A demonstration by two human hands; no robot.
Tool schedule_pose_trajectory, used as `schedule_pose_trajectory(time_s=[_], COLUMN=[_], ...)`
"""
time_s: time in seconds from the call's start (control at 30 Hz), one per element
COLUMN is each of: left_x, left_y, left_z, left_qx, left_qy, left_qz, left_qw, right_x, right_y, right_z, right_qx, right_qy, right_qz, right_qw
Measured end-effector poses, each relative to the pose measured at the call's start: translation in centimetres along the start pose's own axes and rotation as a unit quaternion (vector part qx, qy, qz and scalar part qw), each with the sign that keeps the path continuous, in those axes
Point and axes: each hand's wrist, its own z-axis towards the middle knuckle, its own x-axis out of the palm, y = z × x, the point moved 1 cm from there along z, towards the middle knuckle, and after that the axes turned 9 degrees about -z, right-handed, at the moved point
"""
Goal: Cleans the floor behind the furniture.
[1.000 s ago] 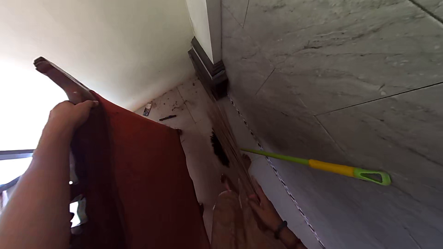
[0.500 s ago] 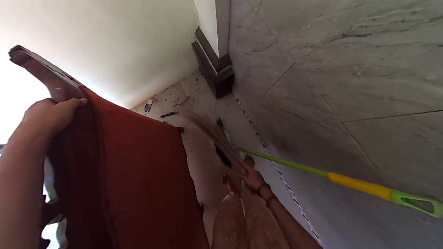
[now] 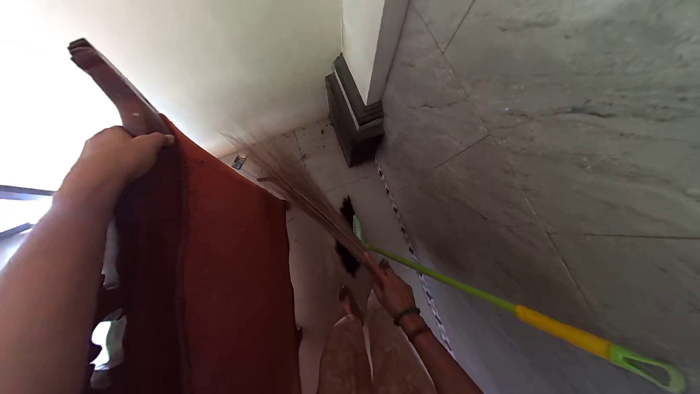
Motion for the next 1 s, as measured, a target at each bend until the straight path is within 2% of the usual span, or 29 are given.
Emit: schedule_pose_trajectory(time_s=[0.07, 0.17, 0.23, 0.33, 0.43, 0.53, 0.6, 0.67, 0.73, 0.8, 0.87, 0.9, 0.97, 1.0], left_x=[-0.1, -0.2, -0.1, -0.4, -0.2, -0.3, -0.5, -0.6, -0.7, -0.6, -0.6, -0.6, -0.7, -0.6], left_y=[-0.2, -0.3, -0.2, -0.1, 0.0, -0.1, -0.4, -0.3, -0.1, -0.1, -0.2, -0.2, -0.1, 0.0], left_z=[-0.1, -0.3, -0.3, 0.0, 0.2, -0.2, -0.1, 0.1, 0.1, -0.1, 0.0, 0.1, 0.4, 0.4], left_qx=[-0.003, -0.001, 0.002, 0.001, 0.007, 0.006, 0.007, 0.009, 0.011, 0.010, 0.008, 0.009, 0.009, 0.009], left_qy=[0.004, 0.012, 0.013, 0.015, 0.018, 0.023, 0.026, 0.028, 0.036, 0.039, 0.034, 0.033, 0.033, 0.035], left_qz=[0.001, 0.004, 0.000, -0.004, -0.008, -0.011, -0.020, -0.020, -0.016, -0.015, -0.023, -0.024, -0.025, -0.023], left_qw=[1.000, 1.000, 1.000, 1.000, 1.000, 1.000, 0.999, 0.999, 0.999, 0.999, 0.999, 0.999, 0.999, 0.999], right_x=[0.0, -1.8, -5.0, -9.2, -8.0, -7.6, -9.4, -10.7, -10.1, -9.4, -11.4, -13.0, -15.5, -15.4], right_y=[-1.9, -1.6, 0.0, 1.7, 1.6, 2.6, 3.7, 3.9, 3.5, 3.1, 3.5, 4.1, 4.9, 4.7], right_z=[2.5, 8.7, 9.8, 7.7, 9.4, 14.0, 13.7, 11.4, 11.3, 13.4, 14.7, 14.0, 11.2, 10.0], right_qx=[0.056, 0.102, 0.065, 0.016, 0.050, 0.086, 0.058, 0.032, 0.056, 0.086, 0.069, 0.047, 0.001, -0.006], right_qy=[-0.041, 0.029, 0.032, -0.038, -0.054, 0.028, 0.017, -0.050, -0.100, -0.051, 0.029, 0.043, 0.023, -0.008], right_qz=[0.014, 0.152, 0.137, 0.064, 0.096, 0.246, 0.239, 0.228, 0.238, 0.304, 0.370, 0.384, 0.382, 0.375], right_qw=[0.997, 0.983, 0.988, 0.997, 0.993, 0.965, 0.969, 0.972, 0.965, 0.947, 0.926, 0.921, 0.924, 0.927])
